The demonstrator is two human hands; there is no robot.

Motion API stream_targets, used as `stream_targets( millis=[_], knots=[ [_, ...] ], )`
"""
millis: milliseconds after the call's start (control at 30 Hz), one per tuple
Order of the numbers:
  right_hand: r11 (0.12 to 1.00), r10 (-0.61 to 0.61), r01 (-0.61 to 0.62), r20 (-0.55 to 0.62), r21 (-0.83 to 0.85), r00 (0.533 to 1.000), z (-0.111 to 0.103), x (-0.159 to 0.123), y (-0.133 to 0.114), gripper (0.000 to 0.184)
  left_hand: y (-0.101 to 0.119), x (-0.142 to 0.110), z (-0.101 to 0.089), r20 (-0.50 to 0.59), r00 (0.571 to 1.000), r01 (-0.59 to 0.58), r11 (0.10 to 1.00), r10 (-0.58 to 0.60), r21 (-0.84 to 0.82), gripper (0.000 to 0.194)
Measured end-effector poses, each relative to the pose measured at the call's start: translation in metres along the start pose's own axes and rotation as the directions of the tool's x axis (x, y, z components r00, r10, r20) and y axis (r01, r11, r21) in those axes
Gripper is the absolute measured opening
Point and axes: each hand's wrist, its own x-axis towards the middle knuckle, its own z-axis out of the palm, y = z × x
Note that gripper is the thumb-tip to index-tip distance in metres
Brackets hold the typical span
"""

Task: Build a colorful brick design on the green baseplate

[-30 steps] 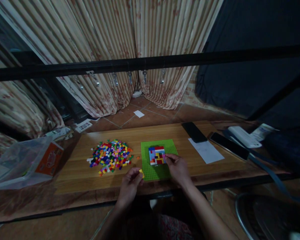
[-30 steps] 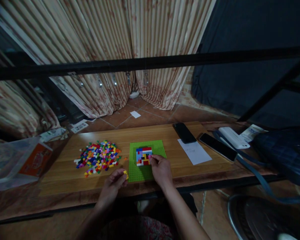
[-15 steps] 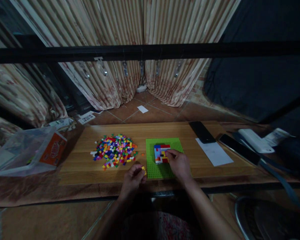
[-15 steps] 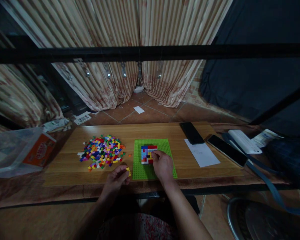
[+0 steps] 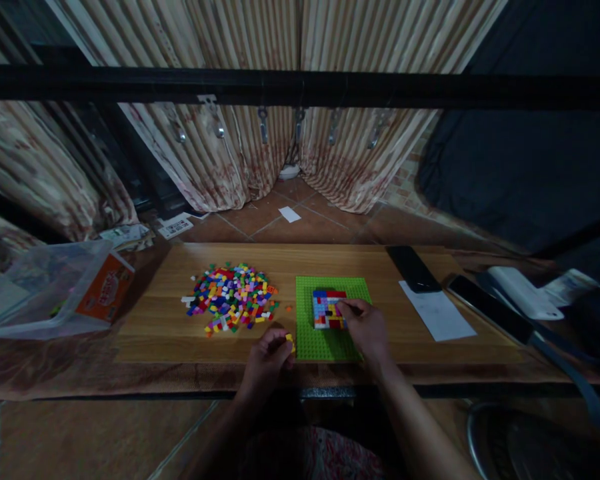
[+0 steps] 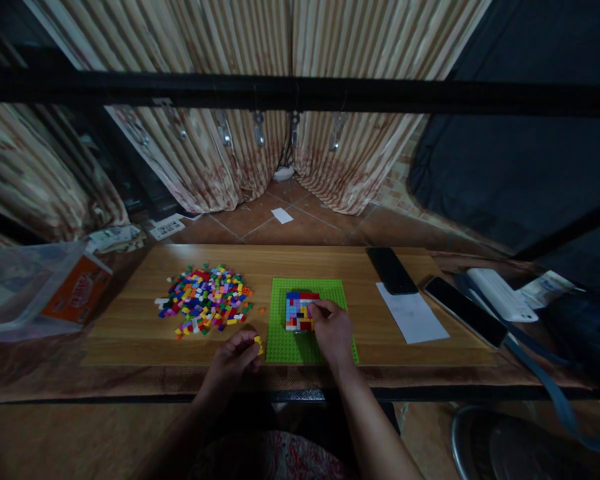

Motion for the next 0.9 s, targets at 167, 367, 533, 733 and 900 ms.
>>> stream_targets(
  millis=[167,367,533,733,900],
  knots=[
    [1.0,0.009,-0.009,-0.022,0.003,1.0,0.003,0.001,0.003,0.029,-0.004,0.003,-0.003,0.061,0.998,-0.007,1.0,0.006,0.015,0.029],
    [0.993,0.042,-0.043,-0.01,-0.111,0.999,0.0,0.005,0.007,0.031,-0.007,0.003,-0.003,0.062,0.998,-0.018,0.999,0.02,-0.028,0.023],
    [0.988,0.052,-0.044,0.048,-0.148,0.997,-0.002,0.007,0.007,0.033,-0.01,0.004,-0.005,0.071,0.997,0.0,0.999,0.004,-0.052,0.024],
    [0.982,-0.055,0.063,0.052,-0.177,0.997,-0.003,0.008,0.006,0.033,-0.004,0.004,-0.003,0.048,0.998,0.036,0.995,-0.032,-0.091,0.032],
    [0.975,-0.079,0.089,0.057,-0.204,0.995,-0.006,0.001,0.0,0.034,0.01,0.0,-0.004,0.02,0.994,0.109,0.974,-0.108,-0.197,0.042]
  ],
)
